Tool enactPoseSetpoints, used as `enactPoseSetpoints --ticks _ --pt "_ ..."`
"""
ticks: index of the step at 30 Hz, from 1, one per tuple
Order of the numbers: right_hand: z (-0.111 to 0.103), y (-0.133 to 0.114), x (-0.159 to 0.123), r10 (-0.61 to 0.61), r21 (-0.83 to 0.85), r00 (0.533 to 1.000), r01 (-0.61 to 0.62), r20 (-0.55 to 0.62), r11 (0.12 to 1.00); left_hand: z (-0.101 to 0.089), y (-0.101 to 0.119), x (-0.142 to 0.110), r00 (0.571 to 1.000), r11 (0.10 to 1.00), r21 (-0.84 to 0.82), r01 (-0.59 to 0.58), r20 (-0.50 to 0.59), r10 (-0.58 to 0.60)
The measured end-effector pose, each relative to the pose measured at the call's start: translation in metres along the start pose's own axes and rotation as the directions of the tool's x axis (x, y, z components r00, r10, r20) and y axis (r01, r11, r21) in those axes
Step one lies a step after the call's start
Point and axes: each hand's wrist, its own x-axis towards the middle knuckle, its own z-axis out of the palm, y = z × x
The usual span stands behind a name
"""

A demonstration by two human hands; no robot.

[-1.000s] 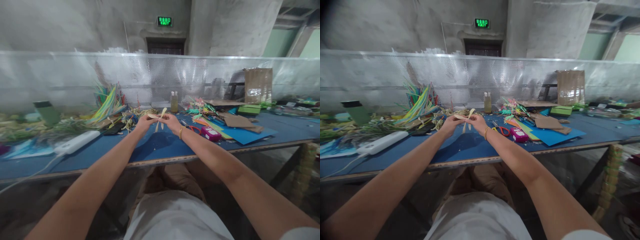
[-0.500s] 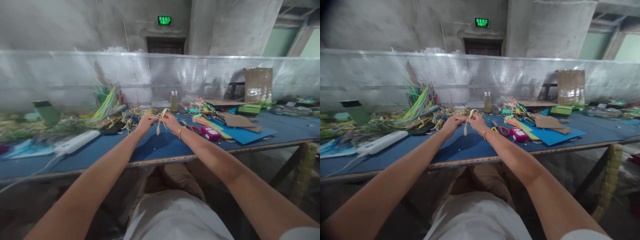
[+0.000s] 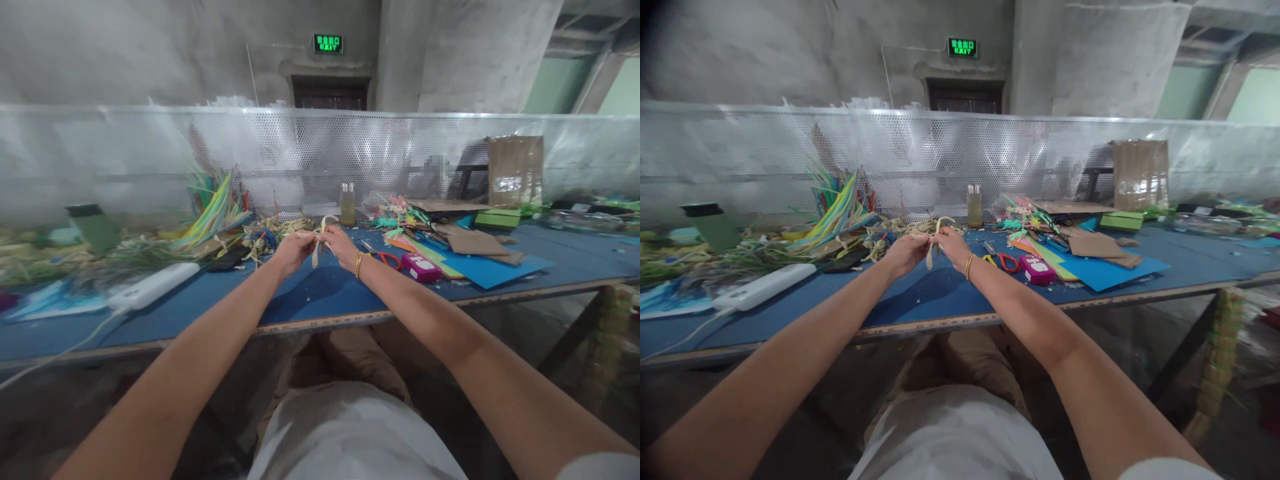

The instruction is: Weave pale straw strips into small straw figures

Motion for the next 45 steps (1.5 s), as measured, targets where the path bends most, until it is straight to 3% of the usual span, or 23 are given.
enactPoseSetpoints --ticks 3,7,12,19,26,33,39,42,45 --pt "-0.002 -0.001 -0.002 0.026 0.03 1.0 -0.027 0.018 0.999 -0.003 0.002 0.001 0.999 0.998 0.048 -0.029 -0.016 0.029" --pt "-0.006 0.0 -0.003 0.031 0.017 0.998 -0.032 0.054 0.999 -0.014 0.003 0.005 0.987 0.991 0.12 -0.056 -0.141 0.072" --pt "-0.009 0.0 -0.001 0.049 -0.042 0.998 -0.051 -0.041 0.998 -0.022 0.0 0.013 0.961 0.979 0.189 -0.071 -0.249 0.118" --pt "-0.007 -0.003 -0.002 0.066 -0.085 0.996 -0.071 -0.057 0.994 -0.017 0.003 0.01 0.942 0.991 0.129 -0.044 -0.325 0.084" --pt "-0.009 -0.002 -0.002 0.045 -0.085 0.997 -0.05 -0.055 0.995 -0.017 0.003 0.01 0.944 0.993 0.114 -0.04 -0.32 0.075" --pt "-0.017 -0.002 -0.002 0.053 -0.119 0.99 -0.069 -0.128 0.99 -0.025 0.005 0.01 0.926 0.983 0.168 -0.07 -0.355 0.127" --pt "-0.019 0.0 0.001 0.045 -0.09 0.991 -0.056 -0.126 0.994 -0.018 0.006 0.006 0.922 0.966 0.245 -0.08 -0.351 0.166" --pt "-0.018 0.003 0.002 0.038 -0.077 0.993 -0.047 -0.111 0.996 -0.015 0.005 0.005 0.932 0.941 0.325 -0.099 -0.301 0.202" --pt "-0.018 0.006 0.001 0.014 -0.07 0.995 -0.021 -0.101 0.997 -0.014 0.003 0.004 0.96 0.906 0.407 -0.119 -0.185 0.21"
